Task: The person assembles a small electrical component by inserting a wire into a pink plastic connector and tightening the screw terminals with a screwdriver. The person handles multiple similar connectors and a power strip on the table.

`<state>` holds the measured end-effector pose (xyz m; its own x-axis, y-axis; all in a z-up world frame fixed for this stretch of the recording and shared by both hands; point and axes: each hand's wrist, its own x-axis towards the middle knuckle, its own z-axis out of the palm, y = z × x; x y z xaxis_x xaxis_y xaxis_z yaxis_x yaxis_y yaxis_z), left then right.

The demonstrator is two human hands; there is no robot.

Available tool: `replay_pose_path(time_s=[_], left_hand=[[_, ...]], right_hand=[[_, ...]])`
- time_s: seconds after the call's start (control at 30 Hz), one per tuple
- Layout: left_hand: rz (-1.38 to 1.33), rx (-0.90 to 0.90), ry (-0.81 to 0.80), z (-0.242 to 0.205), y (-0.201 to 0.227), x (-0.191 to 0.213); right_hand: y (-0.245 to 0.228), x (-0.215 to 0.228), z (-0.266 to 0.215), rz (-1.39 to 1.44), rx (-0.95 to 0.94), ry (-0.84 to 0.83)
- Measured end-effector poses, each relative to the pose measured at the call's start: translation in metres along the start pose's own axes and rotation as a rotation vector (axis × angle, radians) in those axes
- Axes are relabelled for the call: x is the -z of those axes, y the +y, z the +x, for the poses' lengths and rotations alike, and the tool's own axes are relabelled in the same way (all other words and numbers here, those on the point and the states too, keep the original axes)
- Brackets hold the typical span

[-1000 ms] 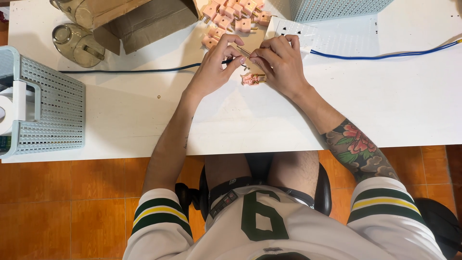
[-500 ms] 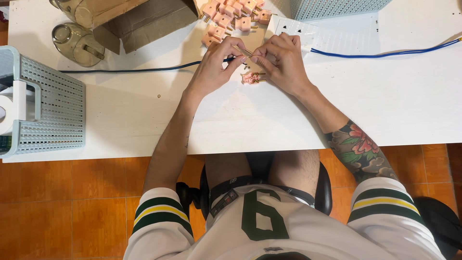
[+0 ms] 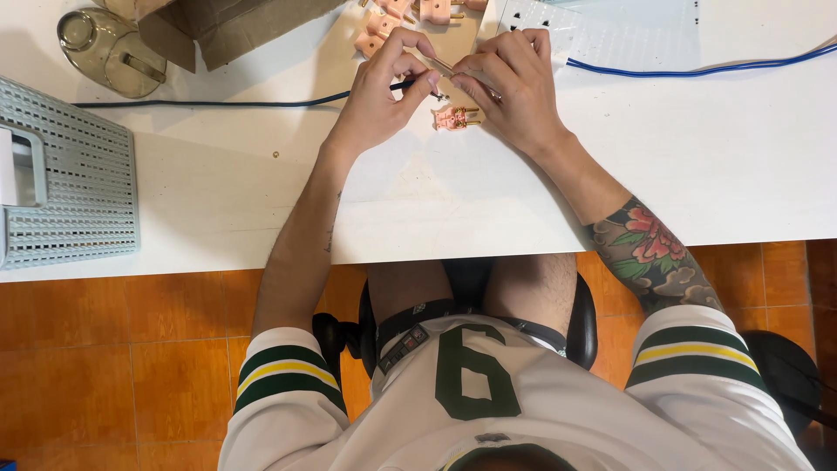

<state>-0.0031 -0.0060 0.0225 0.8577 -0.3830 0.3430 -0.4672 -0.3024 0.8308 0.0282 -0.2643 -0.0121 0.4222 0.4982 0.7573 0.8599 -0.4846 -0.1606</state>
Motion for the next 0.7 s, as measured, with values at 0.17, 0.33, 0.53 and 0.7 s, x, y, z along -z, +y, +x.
replay_pose_path(time_s=[0.17, 0.33, 0.53, 0.7], left_hand=[[0.000, 0.004, 0.001, 0.000, 0.000, -0.001], [-0.014, -0.021, -0.006, 0.001, -0.004, 0.000], [0.028, -0.010, 0.003, -0.001, -0.009, -0.001], [0.235, -0.221, 0.043, -0.003, -0.019, -0.005]], right_hand=[[0.004, -0.001, -0.002, 0.013, 0.004, -0.001], [0.003, -0.002, -0.003, 0.062, -0.022, -0.007], [-0.005, 0.003, 0.001, 0.461, -0.588, -0.199], [-0.011, 0.011, 0.008, 0.534, -0.695, -0.240]])
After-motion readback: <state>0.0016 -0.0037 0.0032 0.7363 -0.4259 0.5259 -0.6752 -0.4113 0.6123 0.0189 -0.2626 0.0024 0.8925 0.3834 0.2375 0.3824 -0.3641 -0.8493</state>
